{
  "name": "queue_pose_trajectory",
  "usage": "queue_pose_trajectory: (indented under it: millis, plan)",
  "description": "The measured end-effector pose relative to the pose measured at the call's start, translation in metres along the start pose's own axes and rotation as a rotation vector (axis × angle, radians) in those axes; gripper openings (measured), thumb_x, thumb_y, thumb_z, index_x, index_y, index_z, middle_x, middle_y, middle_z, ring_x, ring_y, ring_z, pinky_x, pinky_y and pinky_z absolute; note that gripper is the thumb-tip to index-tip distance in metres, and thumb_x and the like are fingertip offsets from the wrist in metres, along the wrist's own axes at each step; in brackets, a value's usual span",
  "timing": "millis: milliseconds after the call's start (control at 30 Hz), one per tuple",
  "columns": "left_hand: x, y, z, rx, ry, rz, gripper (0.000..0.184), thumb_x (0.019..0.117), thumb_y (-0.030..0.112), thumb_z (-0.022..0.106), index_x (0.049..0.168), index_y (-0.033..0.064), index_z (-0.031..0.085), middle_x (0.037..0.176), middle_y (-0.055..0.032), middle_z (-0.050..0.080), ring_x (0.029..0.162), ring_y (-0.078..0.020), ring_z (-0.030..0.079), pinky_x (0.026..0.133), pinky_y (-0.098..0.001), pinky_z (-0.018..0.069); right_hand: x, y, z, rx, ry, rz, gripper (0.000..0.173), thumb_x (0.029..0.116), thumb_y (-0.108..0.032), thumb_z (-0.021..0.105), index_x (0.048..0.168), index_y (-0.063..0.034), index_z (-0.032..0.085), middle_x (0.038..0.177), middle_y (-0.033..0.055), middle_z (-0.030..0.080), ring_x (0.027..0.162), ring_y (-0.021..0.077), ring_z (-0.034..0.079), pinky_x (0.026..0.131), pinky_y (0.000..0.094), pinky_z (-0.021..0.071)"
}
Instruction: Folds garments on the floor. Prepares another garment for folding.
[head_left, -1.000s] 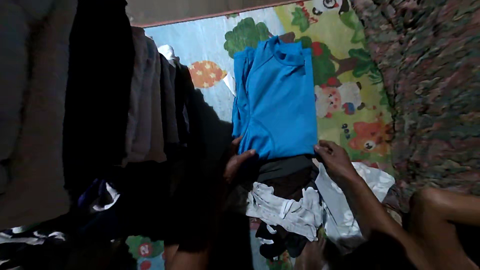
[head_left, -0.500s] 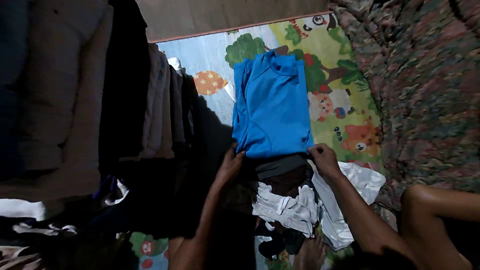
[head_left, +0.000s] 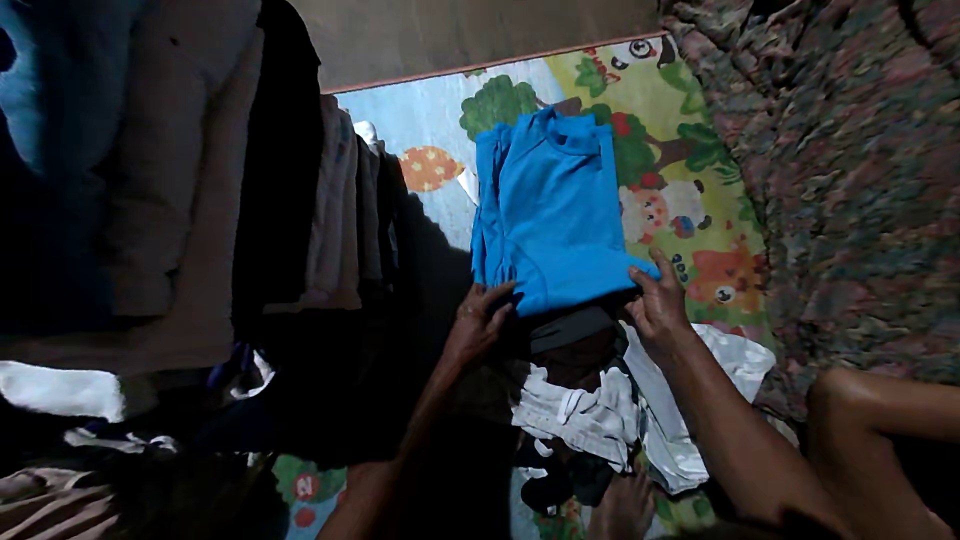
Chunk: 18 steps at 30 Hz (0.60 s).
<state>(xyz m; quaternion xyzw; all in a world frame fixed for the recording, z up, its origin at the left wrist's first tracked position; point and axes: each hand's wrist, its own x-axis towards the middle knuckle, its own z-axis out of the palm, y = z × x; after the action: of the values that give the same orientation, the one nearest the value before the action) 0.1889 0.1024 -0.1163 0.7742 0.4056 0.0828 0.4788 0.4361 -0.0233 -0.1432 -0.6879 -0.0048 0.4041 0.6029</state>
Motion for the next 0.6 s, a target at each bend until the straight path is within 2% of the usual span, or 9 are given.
queue_pose_trajectory:
  millis: [67,100,167,233,300,400,500,533,600]
  plan:
    - [0.004,0.006,-0.011,0.113,-0.115,0.021,0.054,0.0883,0.015,0.079,0.138,0.0022,0.062,0.129,-0.03,0.058,0.11,-0.0417,0.062,0.094,-0.0545,0.0519,-0.003,-0.014,0.001,-0.059,-0.061,-0.128,0.04,0.1046,-0.007,0.052,0.145,-0.0077,0.047,0.127,0.0109,0.059,0.092,0.016,0.066,0.075,0.0343,0.059]
    - [0.005,0.011,-0.015,0.168,-0.156,0.004,0.058,0.0855,0.012,0.082,0.139,0.0007,0.06,0.132,-0.032,0.054,0.111,-0.0437,0.061,0.094,-0.0547,0.0524,-0.005,-0.02,0.001,-0.082,-0.087,-0.177,0.033,0.1044,-0.006,0.052,0.137,-0.0057,0.054,0.123,0.007,0.061,0.084,0.0109,0.067,0.071,0.0294,0.0591]
    - [0.005,0.018,-0.019,0.306,-0.165,-0.033,0.047,0.0888,0.002,0.074,0.134,-0.0006,0.062,0.132,-0.0325,0.053,0.106,-0.0442,0.064,0.09,-0.0537,0.0552,-0.013,-0.028,-0.001,-0.106,-0.121,-0.213,0.026,0.1035,-0.004,0.053,0.129,-0.0036,0.059,0.117,0.0036,0.064,0.076,0.0064,0.065,0.066,0.0239,0.0582]
    - [0.001,0.028,-0.023,0.451,-0.19,-0.088,0.03,0.097,0.003,0.063,0.127,-0.0001,0.066,0.132,-0.0297,0.054,0.102,-0.0434,0.066,0.087,-0.0548,0.0564,-0.024,-0.034,-0.003,-0.128,-0.113,-0.179,0.025,0.1026,-0.001,0.054,0.127,0.0,0.06,0.109,0.0043,0.066,0.068,0.0055,0.064,0.061,0.0207,0.0571]
    - [0.0,0.035,-0.031,0.527,-0.235,-0.095,0.021,0.099,0.005,0.06,0.117,-0.0018,0.069,0.127,-0.0276,0.058,0.101,-0.043,0.067,0.085,-0.0558,0.0558,-0.03,-0.038,-0.007,-0.136,-0.098,-0.094,0.022,0.1017,0.001,0.056,0.122,0.0022,0.062,0.096,0.0035,0.068,0.06,0.0041,0.062,0.057,0.0177,0.0556]
    - [0.013,0.041,-0.054,0.489,-0.241,0.03,0.016,0.0942,-0.001,0.066,0.109,-0.0063,0.07,0.118,-0.0288,0.061,0.1,-0.0436,0.065,0.086,-0.0553,0.0546,-0.016,-0.053,-0.008,-0.187,-0.148,0.053,0.019,0.1044,-0.004,0.054,0.121,0.0005,0.061,0.089,0.0005,0.066,0.06,0.0026,0.06,0.056,0.0168,0.0534]
    - [0.06,0.063,-0.081,0.496,-0.252,0.005,0.024,0.0941,-0.005,0.065,0.117,-0.0107,0.066,0.125,-0.0334,0.059,0.114,-0.049,0.06,0.097,-0.0591,0.0484,0.024,-0.081,0.006,-0.249,-0.223,0.063,0.02,0.1069,-0.014,0.052,0.123,-0.0055,0.059,0.092,-0.0045,0.063,0.063,-0.0008,0.058,0.058,0.0152,0.052]
    - [0.087,0.061,-0.087,0.514,-0.22,-0.01,0.025,0.0968,-0.002,0.061,0.119,-0.0126,0.065,0.126,-0.0357,0.058,0.117,-0.0516,0.058,0.099,-0.0627,0.0453,0.041,-0.09,0.016,-0.229,-0.241,0.029,0.02,0.1076,-0.016,0.05,0.124,-0.0063,0.057,0.092,-0.0057,0.063,0.065,-0.0012,0.059,0.06,0.0152,0.0533]
    - [0.135,0.053,-0.094,0.512,-0.048,-0.02,0.03,0.103,0.011,0.056,0.121,-0.0123,0.062,0.128,-0.0368,0.057,0.12,-0.0533,0.056,0.1,-0.0662,0.0426,0.078,-0.107,0.039,-0.128,-0.277,-0.046,0.026,0.1092,-0.018,0.046,0.131,-0.0065,0.05,0.095,-0.003,0.063,0.072,0.005,0.063,0.07,0.0242,0.0581]
